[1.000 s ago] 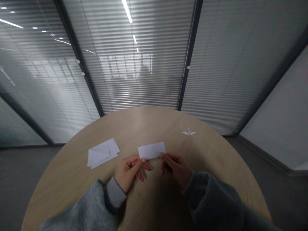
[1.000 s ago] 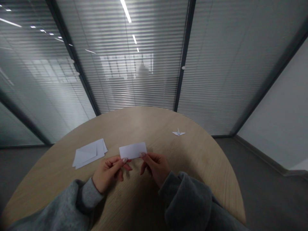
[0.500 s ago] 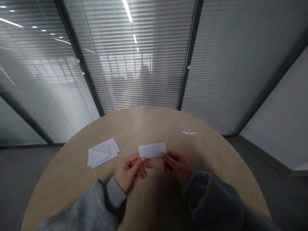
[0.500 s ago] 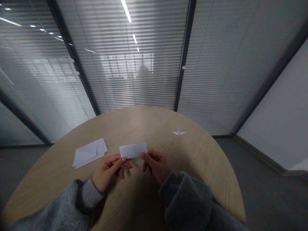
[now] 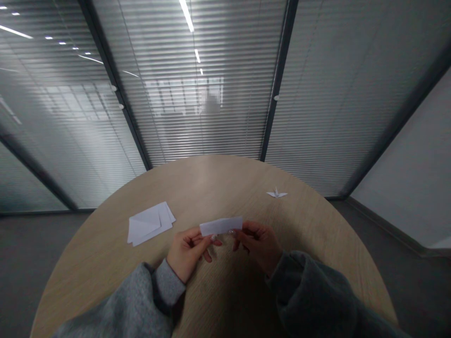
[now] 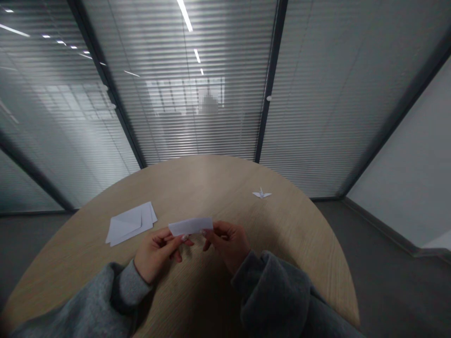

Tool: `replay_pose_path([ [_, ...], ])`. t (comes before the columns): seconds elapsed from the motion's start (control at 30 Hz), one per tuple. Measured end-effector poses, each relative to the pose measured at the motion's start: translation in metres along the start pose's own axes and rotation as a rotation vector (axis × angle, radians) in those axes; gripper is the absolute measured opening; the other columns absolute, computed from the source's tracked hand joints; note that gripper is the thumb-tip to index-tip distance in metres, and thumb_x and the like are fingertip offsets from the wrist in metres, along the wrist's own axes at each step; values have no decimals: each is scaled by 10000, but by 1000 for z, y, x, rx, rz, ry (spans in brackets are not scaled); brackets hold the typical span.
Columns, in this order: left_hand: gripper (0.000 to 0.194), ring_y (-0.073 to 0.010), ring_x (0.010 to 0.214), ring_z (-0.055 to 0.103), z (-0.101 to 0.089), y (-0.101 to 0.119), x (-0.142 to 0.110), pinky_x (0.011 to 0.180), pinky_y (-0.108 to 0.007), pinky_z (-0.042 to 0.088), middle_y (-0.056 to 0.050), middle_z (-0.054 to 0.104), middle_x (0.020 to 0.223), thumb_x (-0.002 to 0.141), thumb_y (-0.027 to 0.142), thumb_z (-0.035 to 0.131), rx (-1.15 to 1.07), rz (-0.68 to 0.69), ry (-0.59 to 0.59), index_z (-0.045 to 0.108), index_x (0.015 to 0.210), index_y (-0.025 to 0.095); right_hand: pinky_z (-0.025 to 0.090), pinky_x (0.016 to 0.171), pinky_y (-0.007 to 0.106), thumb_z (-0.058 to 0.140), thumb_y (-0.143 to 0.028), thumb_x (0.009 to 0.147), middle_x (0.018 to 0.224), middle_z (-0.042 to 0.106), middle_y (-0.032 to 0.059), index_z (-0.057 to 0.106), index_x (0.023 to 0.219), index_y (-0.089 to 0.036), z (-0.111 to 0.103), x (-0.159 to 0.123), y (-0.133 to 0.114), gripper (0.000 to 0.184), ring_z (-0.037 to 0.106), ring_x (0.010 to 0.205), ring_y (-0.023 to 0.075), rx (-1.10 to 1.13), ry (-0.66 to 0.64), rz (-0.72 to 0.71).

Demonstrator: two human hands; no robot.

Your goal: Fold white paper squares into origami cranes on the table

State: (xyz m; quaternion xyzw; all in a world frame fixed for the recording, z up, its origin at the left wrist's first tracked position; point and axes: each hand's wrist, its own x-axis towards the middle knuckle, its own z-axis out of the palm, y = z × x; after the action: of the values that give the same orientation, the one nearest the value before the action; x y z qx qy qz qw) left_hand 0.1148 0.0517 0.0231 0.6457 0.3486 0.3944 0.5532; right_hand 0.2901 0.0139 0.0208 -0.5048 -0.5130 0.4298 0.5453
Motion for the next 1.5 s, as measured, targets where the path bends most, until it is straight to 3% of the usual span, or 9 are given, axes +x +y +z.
replay_pose_path([
  [0.13,323,-101,380,567,0,2,-2,421,-211,463,-90,749,705,732,414,668,85,59,33,702,851,116,350,415,207,647,-436,714,541,668,29,718,683,-175,-4,-3,3,271,482,424,98,-149,24,-141],
  [0.37,309,-120,373,591,-1,1,-5,408,-204,442,-75,740,624,765,418,627,183,97,80,722,779,125,449,527,242,605,-378,778,625,691,55,717,663,-181,-7,-7,3,254,595,546,143,-317,36,-267],
  [0.63,298,-158,412,637,-3,7,-8,450,-219,462,-38,689,482,793,396,600,319,173,86,745,788,136,439,486,208,623,-340,800,588,610,21,732,675,-186,-9,-8,2,227,539,494,105,-378,67,-445],
  [1.0,314,-176,515,675,-3,9,-4,526,-264,545,-92,754,696,779,431,634,156,139,4,717,770,128,423,486,248,600,-396,826,526,586,22,764,735,-211,-10,-5,-4,263,493,523,136,-364,20,-555],
  [1.23,245,-187,560,681,-6,10,-5,560,-261,533,-75,742,630,807,346,611,269,207,34,727,830,132,439,519,265,610,-341,839,567,644,33,767,820,-221,-13,-3,3,198,529,543,146,-370,26,-645],
  [1.5,215,-165,540,642,-9,11,-8,521,-226,475,-39,719,605,784,206,539,485,331,52,720,674,172,435,525,271,556,-347,876,587,635,31,747,825,-212,-14,-4,-2,240,507,542,147,-501,22,-693],
])
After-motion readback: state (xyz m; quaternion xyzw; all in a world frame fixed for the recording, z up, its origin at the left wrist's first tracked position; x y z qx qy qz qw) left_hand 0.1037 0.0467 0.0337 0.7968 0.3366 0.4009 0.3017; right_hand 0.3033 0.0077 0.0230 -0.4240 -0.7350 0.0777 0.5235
